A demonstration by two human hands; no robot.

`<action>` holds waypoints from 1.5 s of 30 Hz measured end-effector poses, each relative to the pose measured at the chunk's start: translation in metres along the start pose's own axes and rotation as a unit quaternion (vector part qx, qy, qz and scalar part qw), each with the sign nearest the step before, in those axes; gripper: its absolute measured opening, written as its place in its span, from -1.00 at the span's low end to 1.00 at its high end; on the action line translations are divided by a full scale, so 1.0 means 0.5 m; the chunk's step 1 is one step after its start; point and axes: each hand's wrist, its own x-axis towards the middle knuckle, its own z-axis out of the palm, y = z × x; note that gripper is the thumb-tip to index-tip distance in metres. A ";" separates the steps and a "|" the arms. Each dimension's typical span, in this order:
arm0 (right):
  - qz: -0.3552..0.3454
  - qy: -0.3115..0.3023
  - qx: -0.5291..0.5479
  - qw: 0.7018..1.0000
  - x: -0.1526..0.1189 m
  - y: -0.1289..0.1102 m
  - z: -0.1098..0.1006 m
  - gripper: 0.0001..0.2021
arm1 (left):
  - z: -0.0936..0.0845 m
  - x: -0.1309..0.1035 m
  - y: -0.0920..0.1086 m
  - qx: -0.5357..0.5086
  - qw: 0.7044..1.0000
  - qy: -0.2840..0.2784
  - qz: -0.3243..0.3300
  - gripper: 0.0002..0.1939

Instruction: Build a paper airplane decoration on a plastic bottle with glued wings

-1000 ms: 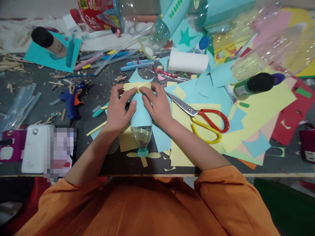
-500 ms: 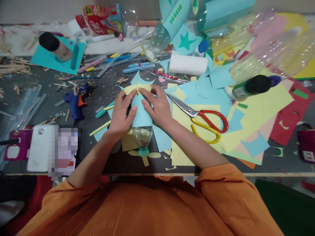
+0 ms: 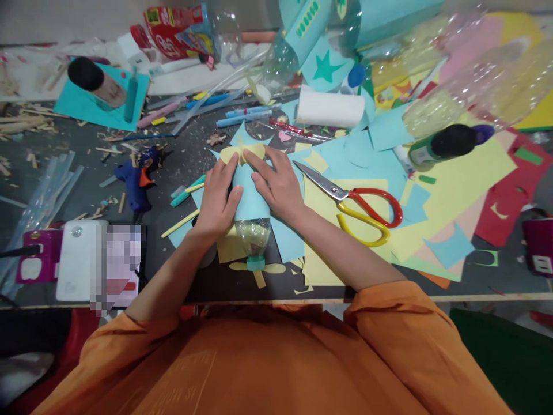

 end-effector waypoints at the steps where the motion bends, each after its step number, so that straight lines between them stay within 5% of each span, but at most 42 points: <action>1: -0.001 0.001 0.004 1.000 -0.001 -0.001 -0.001 -0.50 | -0.001 -0.001 0.001 -0.001 1.000 0.000 0.003 -0.28; 29: 0.045 -0.052 0.005 0.998 -0.007 0.008 0.002 -0.44 | -0.020 0.014 -0.004 0.013 1.000 0.006 0.025 -0.36; 45: 0.015 -0.038 0.041 0.998 0.003 0.002 -0.006 -0.56 | -0.021 0.004 0.005 0.009 1.000 0.011 0.009 -0.39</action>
